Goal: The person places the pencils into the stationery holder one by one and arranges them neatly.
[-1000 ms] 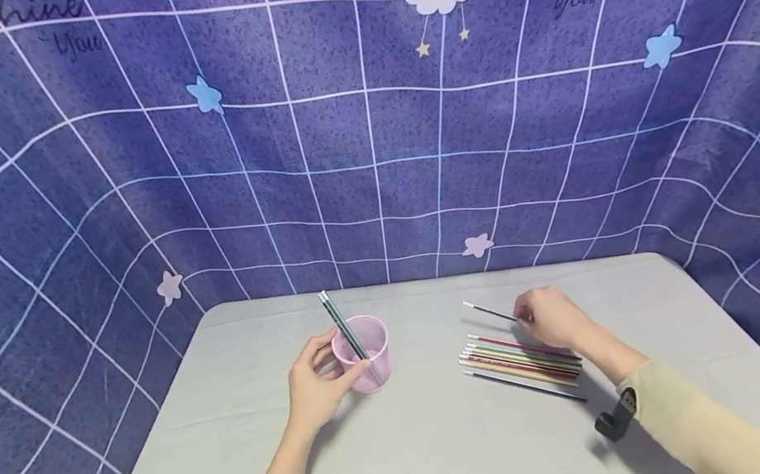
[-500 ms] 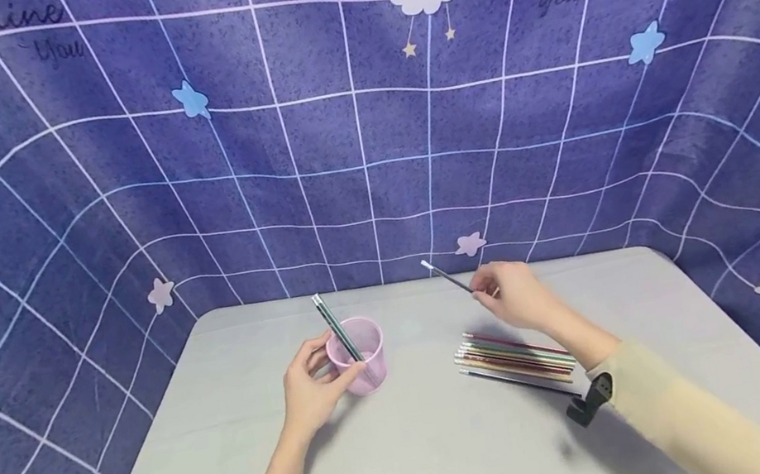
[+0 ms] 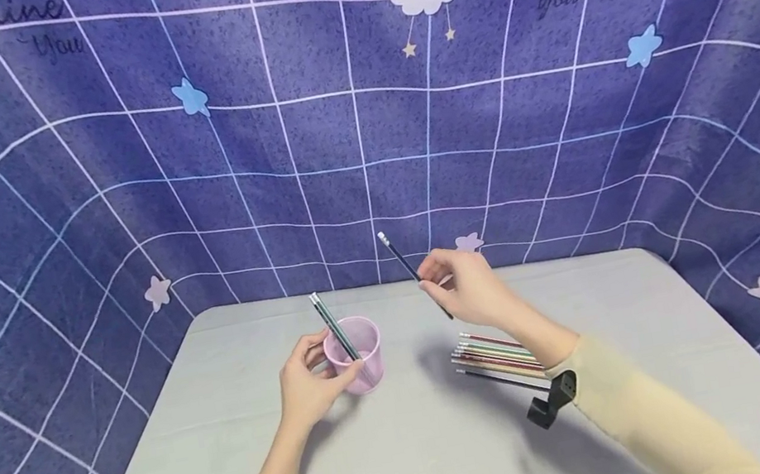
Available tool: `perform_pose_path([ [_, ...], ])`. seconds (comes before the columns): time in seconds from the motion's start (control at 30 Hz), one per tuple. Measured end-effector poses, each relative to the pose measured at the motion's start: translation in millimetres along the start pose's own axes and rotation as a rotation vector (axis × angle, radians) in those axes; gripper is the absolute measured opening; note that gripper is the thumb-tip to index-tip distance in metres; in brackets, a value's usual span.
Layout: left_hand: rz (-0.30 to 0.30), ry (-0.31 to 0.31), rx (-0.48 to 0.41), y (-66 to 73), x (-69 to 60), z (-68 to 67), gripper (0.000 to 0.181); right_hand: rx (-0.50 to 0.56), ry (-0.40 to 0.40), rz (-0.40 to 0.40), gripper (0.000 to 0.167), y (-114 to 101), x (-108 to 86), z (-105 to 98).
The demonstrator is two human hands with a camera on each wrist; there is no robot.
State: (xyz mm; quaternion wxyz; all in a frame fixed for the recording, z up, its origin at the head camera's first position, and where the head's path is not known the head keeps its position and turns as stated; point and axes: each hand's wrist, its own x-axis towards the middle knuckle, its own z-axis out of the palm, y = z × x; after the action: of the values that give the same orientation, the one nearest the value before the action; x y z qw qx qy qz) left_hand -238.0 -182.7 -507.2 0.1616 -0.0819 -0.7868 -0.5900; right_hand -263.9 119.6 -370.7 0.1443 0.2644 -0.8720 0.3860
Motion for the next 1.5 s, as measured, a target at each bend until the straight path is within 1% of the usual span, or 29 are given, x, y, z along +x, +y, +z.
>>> perform_pose_path([
  [0.1, -0.009, -0.004, 0.006, -1.9, -2.5, 1.4, 0.068, 0.035, -0.012, 0.010, 0.005, -3.7, -1.5, 4.9],
  [0.17, -0.021, -0.006, 0.013, -3.3, -4.3, 1.6, 0.069, 0.042, -0.024, 0.019, 0.005, -5.1, -3.0, 7.8],
  [0.3, -0.041, -0.014, 0.029, -4.1, -5.0, 0.9, 0.070, 0.054, -0.024, 0.029, 0.004, -7.3, -4.6, 11.3],
  [0.43, -0.038, -0.013, 0.046, -3.5, -2.3, 1.0, 0.069, 0.073, -0.027, 0.028, 0.005, -10.1, -3.0, 13.3],
  [0.67, -0.021, -0.035, 0.041, -4.8, 2.0, 2.2, 0.069, 0.165, -0.011, 0.041, 0.005, -12.7, 2.4, 22.1],
  [0.83, -0.009, -0.014, 0.015, -2.1, 3.7, -1.4, 0.068, 0.218, 0.023, 0.018, 0.005, -17.1, 12.2, 36.0],
  [1.03, 0.024, -0.014, -0.025, 4.6, 8.1, -2.6, 0.068, 0.245, 0.066, 0.000, 0.006, -20.0, 23.5, 51.8],
  [1.13, 0.024, -0.015, -0.038, 5.2, 8.4, -1.3, 0.068, 0.256, 0.062, 0.011, 0.007, -17.1, 27.5, 61.2],
  [1.23, 0.009, -0.016, -0.046, 4.3, 7.4, -0.4, 0.068, 0.274, 0.056, 0.017, 0.007, -13.4, 29.2, 72.8],
  [1.33, 0.001, -0.025, -0.052, 3.2, 5.8, -0.5, 0.067, 0.288, 0.051, 0.008, 0.007, -11.4, 29.7, 84.5],
  [1.43, 0.001, -0.031, -0.049, 2.0, 3.5, -0.9, 0.067, 0.254, 0.037, -0.006, 0.007, -11.4, 30.1, 95.6],
  [1.5, 0.000, -0.026, -0.042, 1.0, 1.3, -1.5, 0.067, 0.210, 0.014, -0.021, 0.006, -11.8, 30.9, 102.9],
])
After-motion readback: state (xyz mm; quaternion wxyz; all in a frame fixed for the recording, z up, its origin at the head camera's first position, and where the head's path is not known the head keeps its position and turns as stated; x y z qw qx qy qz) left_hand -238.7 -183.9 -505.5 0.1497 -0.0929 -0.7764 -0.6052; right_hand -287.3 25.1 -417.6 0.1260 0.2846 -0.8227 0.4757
